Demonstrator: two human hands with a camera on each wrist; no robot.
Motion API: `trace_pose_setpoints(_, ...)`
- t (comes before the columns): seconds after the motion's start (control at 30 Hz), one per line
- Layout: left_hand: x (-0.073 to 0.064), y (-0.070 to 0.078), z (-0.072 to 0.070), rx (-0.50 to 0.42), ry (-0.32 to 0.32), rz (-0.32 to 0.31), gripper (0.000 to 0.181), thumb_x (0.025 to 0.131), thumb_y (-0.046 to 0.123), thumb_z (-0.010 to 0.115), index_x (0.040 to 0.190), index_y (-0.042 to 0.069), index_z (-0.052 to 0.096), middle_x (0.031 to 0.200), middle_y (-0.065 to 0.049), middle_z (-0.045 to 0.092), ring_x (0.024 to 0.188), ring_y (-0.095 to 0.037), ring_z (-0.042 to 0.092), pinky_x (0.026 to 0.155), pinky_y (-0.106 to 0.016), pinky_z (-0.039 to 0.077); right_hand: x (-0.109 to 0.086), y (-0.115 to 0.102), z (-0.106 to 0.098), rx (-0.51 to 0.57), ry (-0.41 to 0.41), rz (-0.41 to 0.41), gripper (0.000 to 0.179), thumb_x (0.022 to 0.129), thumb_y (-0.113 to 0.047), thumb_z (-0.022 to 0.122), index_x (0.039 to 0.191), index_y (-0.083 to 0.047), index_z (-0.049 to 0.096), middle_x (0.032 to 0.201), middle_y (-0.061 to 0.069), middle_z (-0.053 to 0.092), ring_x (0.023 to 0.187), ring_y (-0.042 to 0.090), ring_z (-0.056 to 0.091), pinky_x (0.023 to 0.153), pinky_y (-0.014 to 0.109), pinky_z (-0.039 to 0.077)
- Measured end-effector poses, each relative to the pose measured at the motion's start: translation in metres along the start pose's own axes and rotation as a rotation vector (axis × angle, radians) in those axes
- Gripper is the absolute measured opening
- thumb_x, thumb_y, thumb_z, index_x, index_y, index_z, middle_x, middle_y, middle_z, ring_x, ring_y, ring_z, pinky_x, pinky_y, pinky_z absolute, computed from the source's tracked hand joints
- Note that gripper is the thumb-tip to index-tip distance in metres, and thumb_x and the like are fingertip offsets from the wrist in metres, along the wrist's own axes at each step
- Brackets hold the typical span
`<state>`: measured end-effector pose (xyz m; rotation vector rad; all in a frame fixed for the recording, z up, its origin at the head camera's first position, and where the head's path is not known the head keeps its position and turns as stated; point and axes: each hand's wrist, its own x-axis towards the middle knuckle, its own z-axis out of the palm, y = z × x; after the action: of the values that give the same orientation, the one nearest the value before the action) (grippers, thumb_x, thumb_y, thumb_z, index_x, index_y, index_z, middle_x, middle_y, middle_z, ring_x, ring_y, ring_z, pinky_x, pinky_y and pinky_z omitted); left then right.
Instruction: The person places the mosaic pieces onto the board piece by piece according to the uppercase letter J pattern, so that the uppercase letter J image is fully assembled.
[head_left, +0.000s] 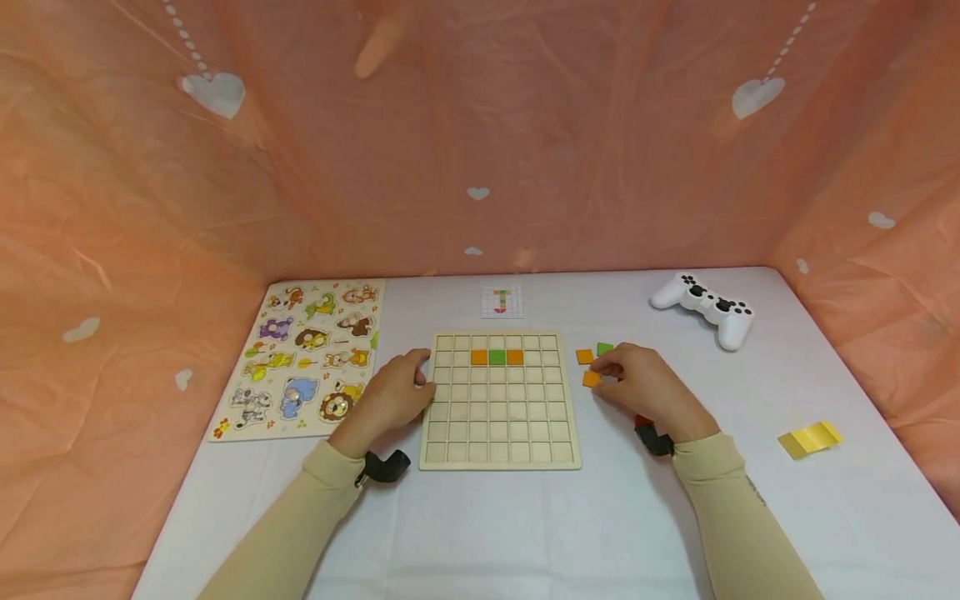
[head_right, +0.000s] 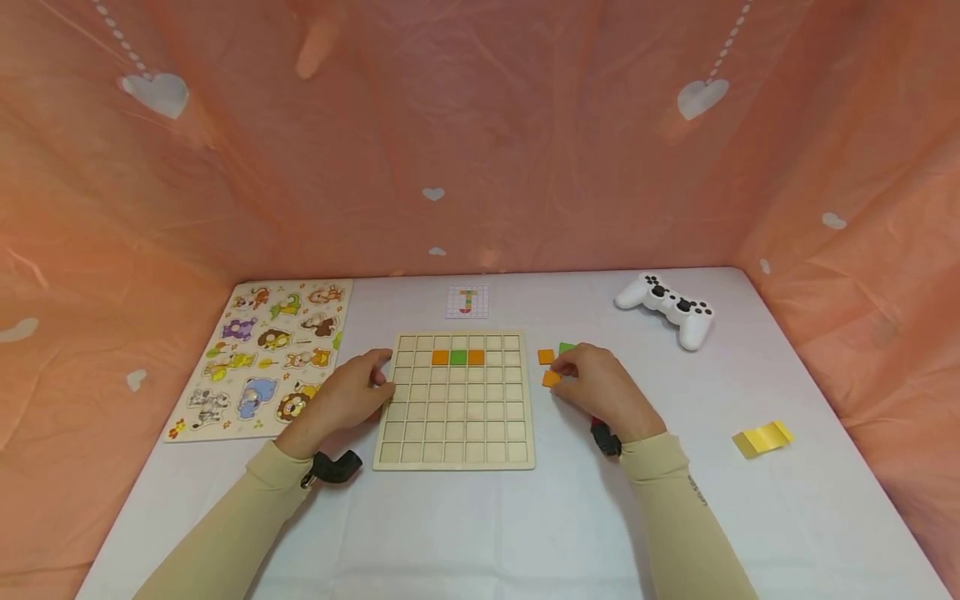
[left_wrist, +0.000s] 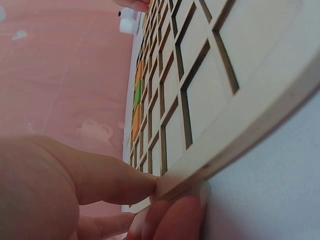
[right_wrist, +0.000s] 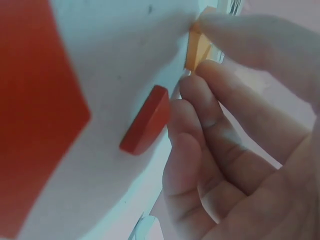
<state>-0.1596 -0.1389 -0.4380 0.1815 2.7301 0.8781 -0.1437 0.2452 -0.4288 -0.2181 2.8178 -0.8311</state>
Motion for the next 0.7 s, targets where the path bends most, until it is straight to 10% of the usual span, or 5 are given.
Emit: trace_pose_setpoints(0.7,0.0000,-0.0014,-0.0002,-0.012,-0.001,0.003,0.064,0.101,0.018,0.066,0.160,0.000,0.048,0.111,-0.011,0.065,0.090,-0.022,0.059,0.079,-0.034,0.047,0.0005,-0.0061,0.0036,-0.016,0.036,-0.054,0.020,0.094,-0.014,0.081,0.113,-0.007,0.081,0.104,0.008,0.072,0.098,0.025,0.064,0.092,0.045,0.053)
